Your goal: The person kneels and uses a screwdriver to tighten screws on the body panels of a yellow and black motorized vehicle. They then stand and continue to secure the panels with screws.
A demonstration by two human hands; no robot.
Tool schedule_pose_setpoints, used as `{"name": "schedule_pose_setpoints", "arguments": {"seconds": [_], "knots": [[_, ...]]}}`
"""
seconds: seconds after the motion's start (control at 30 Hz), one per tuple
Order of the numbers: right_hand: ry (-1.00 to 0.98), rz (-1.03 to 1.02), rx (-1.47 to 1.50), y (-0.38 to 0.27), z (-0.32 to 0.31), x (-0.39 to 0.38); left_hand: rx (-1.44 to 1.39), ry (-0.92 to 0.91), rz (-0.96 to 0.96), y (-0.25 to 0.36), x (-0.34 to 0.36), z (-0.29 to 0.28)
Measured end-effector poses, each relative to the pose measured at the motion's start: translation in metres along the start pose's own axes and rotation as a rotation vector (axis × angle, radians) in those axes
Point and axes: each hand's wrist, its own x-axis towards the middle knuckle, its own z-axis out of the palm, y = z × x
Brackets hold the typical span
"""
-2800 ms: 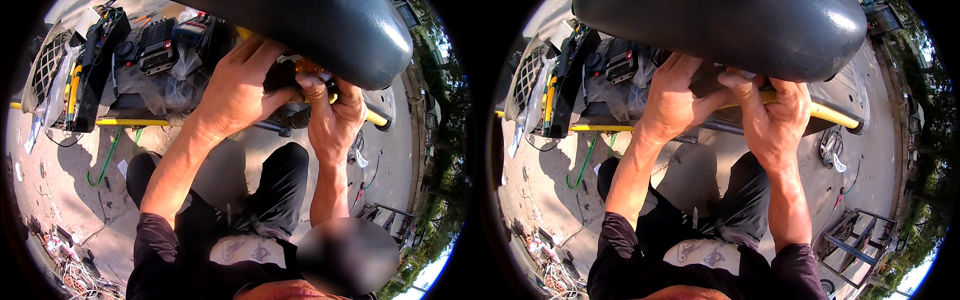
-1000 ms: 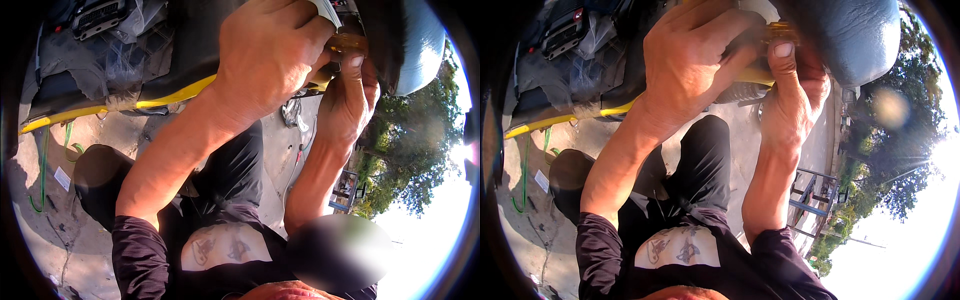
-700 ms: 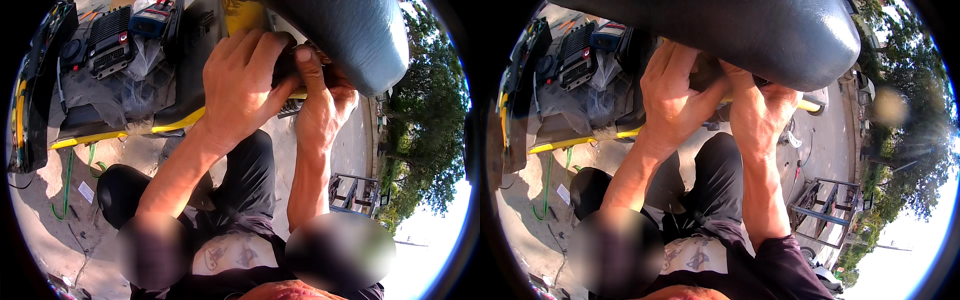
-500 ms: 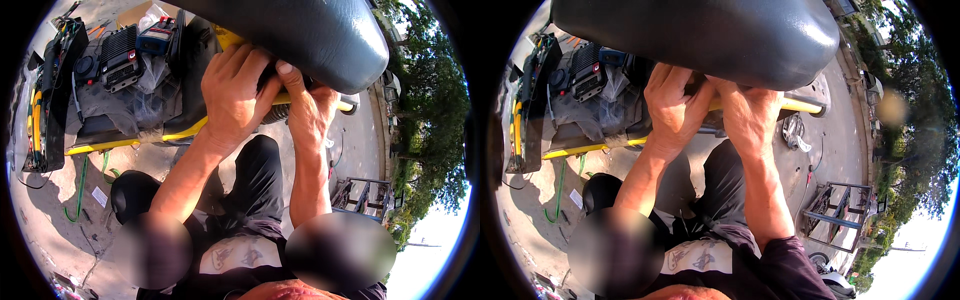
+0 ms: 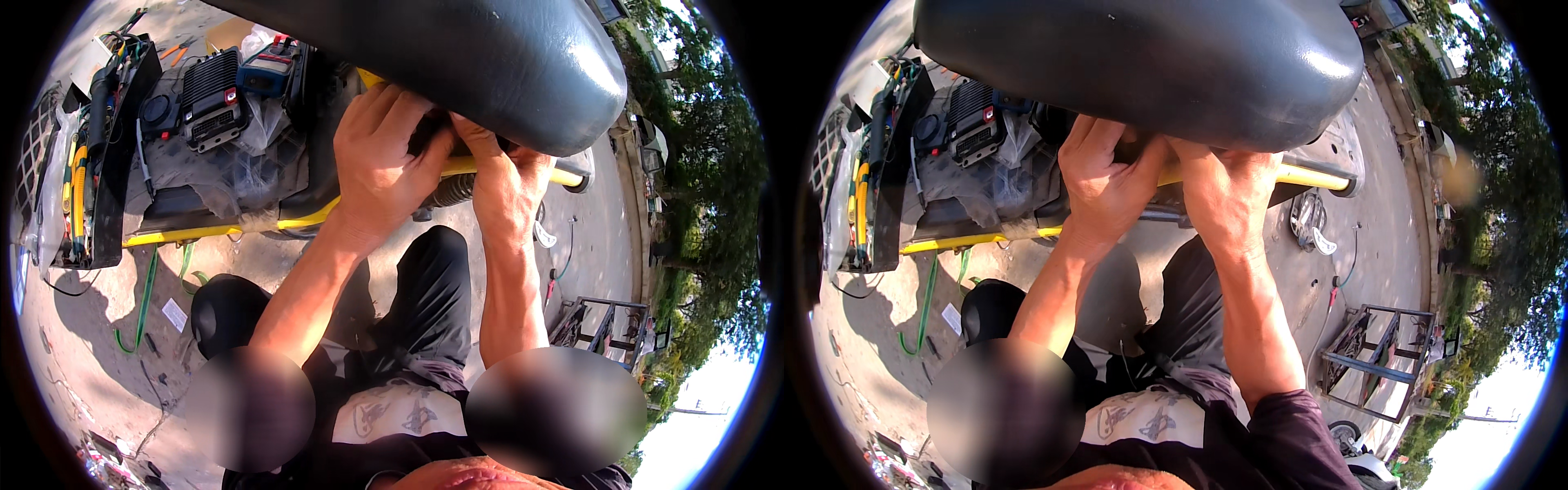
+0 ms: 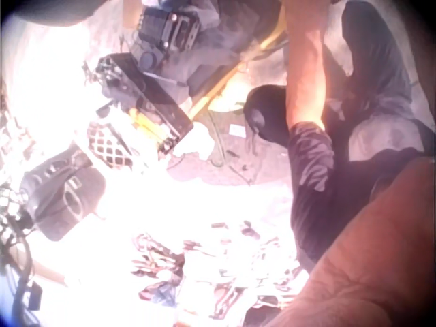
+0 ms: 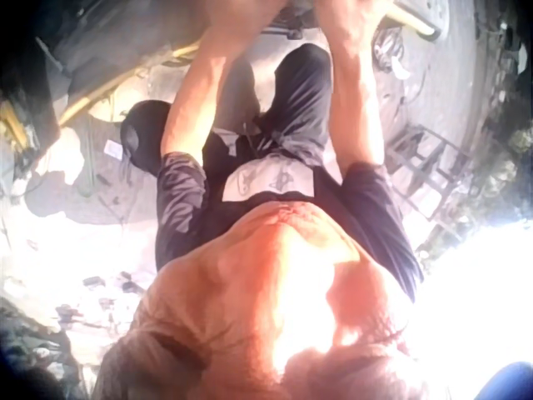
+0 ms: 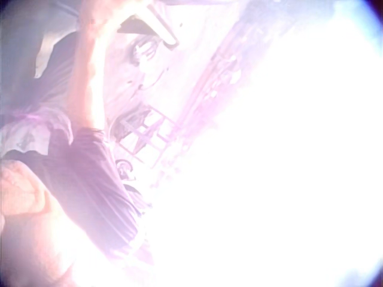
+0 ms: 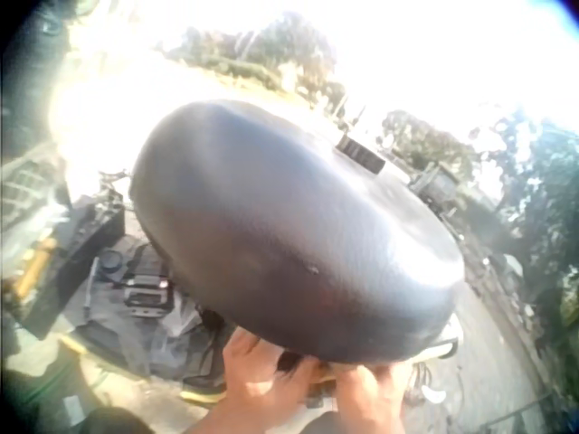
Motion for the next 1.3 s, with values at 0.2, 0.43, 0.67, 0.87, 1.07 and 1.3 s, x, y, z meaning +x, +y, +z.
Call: {"name": "schedule_pose_setpoints", "arguments": {"seconds": [0.2, 0.43, 0.67, 0.87, 1.07, 1.3], "knots": [[-0.041, 0.063, 0.091, -0.002, -0.009, 0.0, 0.008, -0.029, 0.114, -0.009, -0.001, -0.002], [0.033, -0.12, -0.204, 0.005, 0.004, 0.003, 0.131, -0.023, 0.165, -0.009, -0.012, -0.02], [0.035, -0.092, -0.168, 0.005, 0.006, 0.003, 0.164, -0.013, 0.212, -0.015, -0.007, -0.006], [-0.006, -0.005, 0.1, -0.016, 0.013, 0.002, 0.188, 0.038, 0.198, -0.018, -0.003, 0.003], [-0.024, 0.047, 0.066, -0.005, -0.002, 0.001, 0.122, 0.062, 0.226, -0.02, -0.003, 0.007], [0.037, 0.004, -0.124, -0.004, 0.013, 0.002, 0.123, 0.075, 0.13, -0.015, -0.001, 0.006]]}}
